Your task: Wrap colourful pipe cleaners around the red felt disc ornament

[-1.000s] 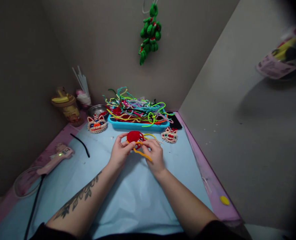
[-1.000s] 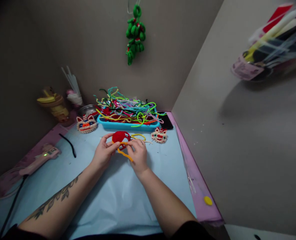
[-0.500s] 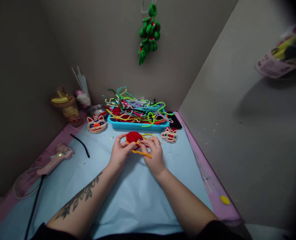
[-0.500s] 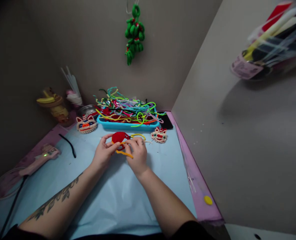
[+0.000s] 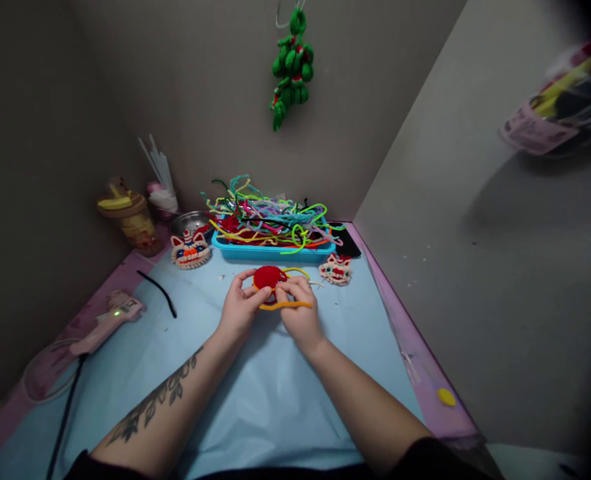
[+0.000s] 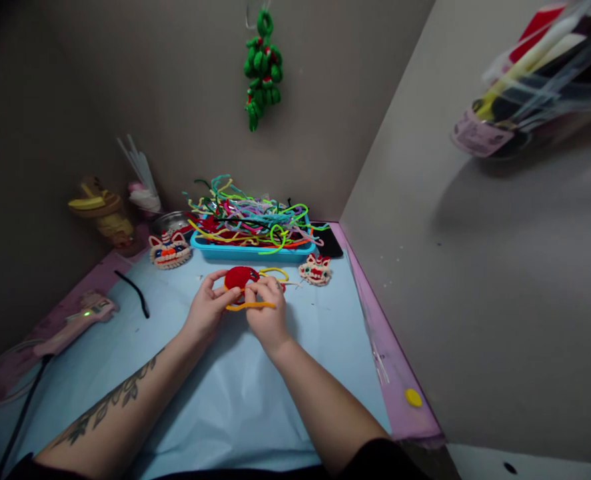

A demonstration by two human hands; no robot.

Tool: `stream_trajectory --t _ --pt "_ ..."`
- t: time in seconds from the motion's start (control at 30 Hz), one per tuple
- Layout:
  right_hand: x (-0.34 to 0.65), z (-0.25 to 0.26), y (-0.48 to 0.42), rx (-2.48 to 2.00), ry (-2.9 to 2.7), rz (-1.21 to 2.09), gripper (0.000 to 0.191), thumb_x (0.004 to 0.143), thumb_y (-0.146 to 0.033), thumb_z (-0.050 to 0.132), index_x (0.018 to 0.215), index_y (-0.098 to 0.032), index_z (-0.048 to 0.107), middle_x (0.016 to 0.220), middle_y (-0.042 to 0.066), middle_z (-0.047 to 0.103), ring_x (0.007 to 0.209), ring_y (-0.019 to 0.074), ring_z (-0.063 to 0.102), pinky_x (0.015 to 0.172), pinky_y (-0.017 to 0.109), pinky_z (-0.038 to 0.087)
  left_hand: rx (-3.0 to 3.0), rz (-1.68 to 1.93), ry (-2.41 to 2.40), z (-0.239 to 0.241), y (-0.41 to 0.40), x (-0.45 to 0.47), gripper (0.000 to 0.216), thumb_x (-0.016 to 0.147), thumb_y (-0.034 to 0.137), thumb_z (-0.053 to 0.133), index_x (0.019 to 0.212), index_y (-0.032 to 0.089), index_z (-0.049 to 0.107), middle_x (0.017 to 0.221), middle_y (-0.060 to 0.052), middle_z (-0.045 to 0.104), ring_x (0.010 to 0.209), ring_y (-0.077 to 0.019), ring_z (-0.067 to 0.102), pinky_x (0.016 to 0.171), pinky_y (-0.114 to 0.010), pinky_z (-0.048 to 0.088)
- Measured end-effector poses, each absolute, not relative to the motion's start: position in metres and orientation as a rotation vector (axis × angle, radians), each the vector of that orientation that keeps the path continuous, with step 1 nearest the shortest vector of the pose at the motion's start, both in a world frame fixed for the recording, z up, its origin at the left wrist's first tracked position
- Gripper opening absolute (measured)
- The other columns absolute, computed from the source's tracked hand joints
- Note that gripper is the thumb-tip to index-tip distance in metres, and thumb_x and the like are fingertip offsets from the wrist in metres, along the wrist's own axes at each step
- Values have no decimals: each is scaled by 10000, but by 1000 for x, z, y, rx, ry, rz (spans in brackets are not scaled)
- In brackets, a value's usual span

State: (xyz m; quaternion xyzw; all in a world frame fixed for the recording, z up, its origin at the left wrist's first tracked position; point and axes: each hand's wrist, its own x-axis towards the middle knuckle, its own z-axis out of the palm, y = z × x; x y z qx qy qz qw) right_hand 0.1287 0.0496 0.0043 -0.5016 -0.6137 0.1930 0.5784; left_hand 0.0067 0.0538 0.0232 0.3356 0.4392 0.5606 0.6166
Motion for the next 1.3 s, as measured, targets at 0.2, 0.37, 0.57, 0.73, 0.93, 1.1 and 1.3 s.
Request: stream_trajectory --t 0.2,0.37,0.57,0.73,0.93,1.1,1.3 --pt "128 9 48 -1174 -1397 670 139 753 -184 579 627 -206 633 738 9 520 705 148 508 657 285 454 818 1333 1043 22 55 6 664 550 317 826 1089 180 464 612 7 680 505 -115 600 513 -181 399" --pt "127 4 51 -1145 -1409 660 88 707 -163 596 696 -213 667 814 25 544 781 168 537 703 303 473 828 1364 1050 17 57 5 638 577 317 811 1095 188 462 637 8 687 479 -99 579 493 -174 376" --pt "123 -2 51 -1181 -1336 766 79 692 -178 621 736 -209 679 938 58 566 855 188 561 682 291 486 877 1443 1066 14 57 5 610 616 295 784 1113 187 448 685 -7 699 565 -126 630 570 -209 441" --pt "122 -4 52 -1157 -1200 959 67 692 -221 639 722 -196 693 1012 78 576 972 210 574 762 303 495 957 1445 1136 13 56 4 585 639 309 764 1126 181 465 660 12 680 512 -95 583 520 -184 409" --pt "123 -9 55 -1141 -1284 989 180 710 -194 585 835 -211 713 1115 78 568 1039 213 567 829 329 486 962 1408 1170 13 58 2 626 623 340 773 1148 168 479 621 19 663 437 -70 512 466 -172 374" --pt "121 -5 50 -1213 -1443 669 295 638 -146 649 924 -217 644 1110 88 522 1110 245 497 984 410 400 900 1432 1192 15 58 3 661 594 349 787 1146 163 473 648 -8 686 470 -98 565 477 -181 400" --pt "117 3 40 -1237 -1635 450 192 722 -210 672 910 -232 638 1108 77 484 1117 240 467 1004 420 370 866 1456 1152 10 59 3 673 602 331 786 1161 161 453 662 -14 697 578 -135 641 567 -204 452"
